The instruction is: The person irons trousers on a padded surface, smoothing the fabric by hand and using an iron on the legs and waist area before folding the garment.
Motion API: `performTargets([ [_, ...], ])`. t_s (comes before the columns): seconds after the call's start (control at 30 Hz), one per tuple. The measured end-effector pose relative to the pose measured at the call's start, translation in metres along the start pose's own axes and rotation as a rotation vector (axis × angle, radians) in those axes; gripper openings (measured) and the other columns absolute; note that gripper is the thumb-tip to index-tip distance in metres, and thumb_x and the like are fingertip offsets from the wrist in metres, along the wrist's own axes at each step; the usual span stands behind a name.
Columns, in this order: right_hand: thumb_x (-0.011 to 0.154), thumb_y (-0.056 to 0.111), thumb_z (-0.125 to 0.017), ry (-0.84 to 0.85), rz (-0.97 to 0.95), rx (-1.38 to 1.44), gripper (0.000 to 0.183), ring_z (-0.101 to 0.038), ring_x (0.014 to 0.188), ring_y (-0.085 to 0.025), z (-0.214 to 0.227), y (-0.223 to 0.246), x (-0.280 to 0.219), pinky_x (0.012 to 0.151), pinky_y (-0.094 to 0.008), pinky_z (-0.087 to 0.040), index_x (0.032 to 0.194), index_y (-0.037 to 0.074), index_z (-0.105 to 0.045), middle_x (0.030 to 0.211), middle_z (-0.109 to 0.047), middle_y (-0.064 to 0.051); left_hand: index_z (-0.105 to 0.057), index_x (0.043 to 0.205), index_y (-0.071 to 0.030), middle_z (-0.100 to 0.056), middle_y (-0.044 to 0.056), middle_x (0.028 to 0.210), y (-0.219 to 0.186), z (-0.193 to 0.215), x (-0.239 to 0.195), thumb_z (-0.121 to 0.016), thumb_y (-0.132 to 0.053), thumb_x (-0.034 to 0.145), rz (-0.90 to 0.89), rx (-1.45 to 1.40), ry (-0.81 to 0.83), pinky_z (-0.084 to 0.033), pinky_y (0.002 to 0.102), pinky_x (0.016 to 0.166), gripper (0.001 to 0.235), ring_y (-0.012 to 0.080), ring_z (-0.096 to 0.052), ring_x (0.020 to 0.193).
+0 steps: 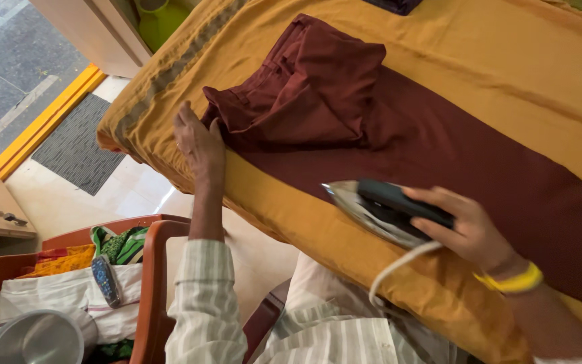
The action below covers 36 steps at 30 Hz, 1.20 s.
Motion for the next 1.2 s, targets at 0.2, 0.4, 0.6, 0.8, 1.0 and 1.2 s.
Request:
performTargets([
  [0.2, 0.086, 0.006, -0.075, -0.108, 0.08, 0.032, 0.049, -0.052, 0.07, -0.006, 0.018, -0.02, -0.035, 0.061, -0.023, -0.044, 0.134, 0.008, -0.068, 0.082, -0.059, 0.0, -0.062, 0.105, -0.004, -0.064, 0.017, 0.103, -0.089, 0.009, -0.104, -0.075, -0.011, 0.092, -0.215, -0.156, 0.205, -0.047, 0.051, 0.086, 0.019, 0.0379, -0.06, 0.098],
  [0.4, 0.088, 0.005, -0.073, -0.145, 0.132, 0.029, 0.049, -0.055, 0.076, -0.007, 0.004, 0.0, -0.029, 0.065, -0.023, -0.046, 0.137, 0.007, -0.064, 0.088, -0.063, 0.0, -0.05, 0.146, 0.003, -0.049, 0.023, 0.152, -0.162, 0.003, -0.166, -0.068, -0.026, 0.091, -0.354, -0.127, 0.571, -0.031, 0.054, 0.116, 0.065, 0.0407, -0.043, 0.143],
  [0.6, 0.091, 0.014, -0.071, -0.461, -0.167, -0.154, 0.056, -0.064, 0.083, -0.012, 0.01, -0.011, -0.097, 0.071, -0.026, -0.054, 0.145, 0.007, -0.058, 0.097, -0.067, -0.005, -0.045, 0.15, 0.001, -0.035, 0.027, 0.16, -0.155, -0.001, -0.167, -0.059, -0.032, 0.095, -0.328, 0.034, 0.661, -0.023, 0.054, 0.12, 0.066, 0.0429, -0.032, 0.149],
  [0.8, 0.086, 0.019, -0.071, -0.432, -0.123, -0.012, 0.074, -0.068, 0.111, -0.019, 0.002, 0.009, -0.111, 0.091, -0.033, -0.057, 0.152, 0.0, -0.043, 0.122, -0.07, -0.017, -0.044, 0.151, -0.002, -0.035, 0.022, 0.163, -0.207, -0.013, -0.193, -0.057, -0.031, 0.096, -0.585, -0.103, 0.753, -0.02, 0.053, 0.123, 0.063, 0.0396, -0.028, 0.153],
  [1.0, 0.093, 0.009, -0.061, -0.414, -0.175, -0.018, 0.059, -0.066, 0.1, -0.018, 0.022, -0.002, -0.048, 0.077, -0.03, -0.056, 0.15, 0.004, -0.05, 0.135, -0.066, -0.014, -0.039, 0.155, 0.0, -0.034, 0.019, 0.165, -0.257, -0.038, -0.215, -0.053, -0.035, 0.1, -0.634, -0.191, 0.883, -0.021, 0.049, 0.125, 0.066, 0.0339, -0.028, 0.155],
  [1.2, 0.093, 0.009, -0.065, -0.502, 0.068, -0.083, 0.078, -0.06, 0.122, -0.021, 0.088, -0.037, 0.049, 0.104, -0.033, -0.049, 0.161, 0.002, -0.028, 0.142, -0.054, -0.019, -0.043, 0.155, -0.013, -0.033, 0.022, 0.164, -0.257, -0.025, -0.22, -0.052, -0.036, 0.097, -0.705, -0.17, 0.862, -0.021, 0.052, 0.123, 0.063, 0.038, -0.027, 0.152],
])
Point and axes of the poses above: each hand's wrist, its own x-axis towards the middle knuckle, its own z-axis out of the back of the hand, y = z × x, the point moved 9 cm from there along x, towards the middle knuckle
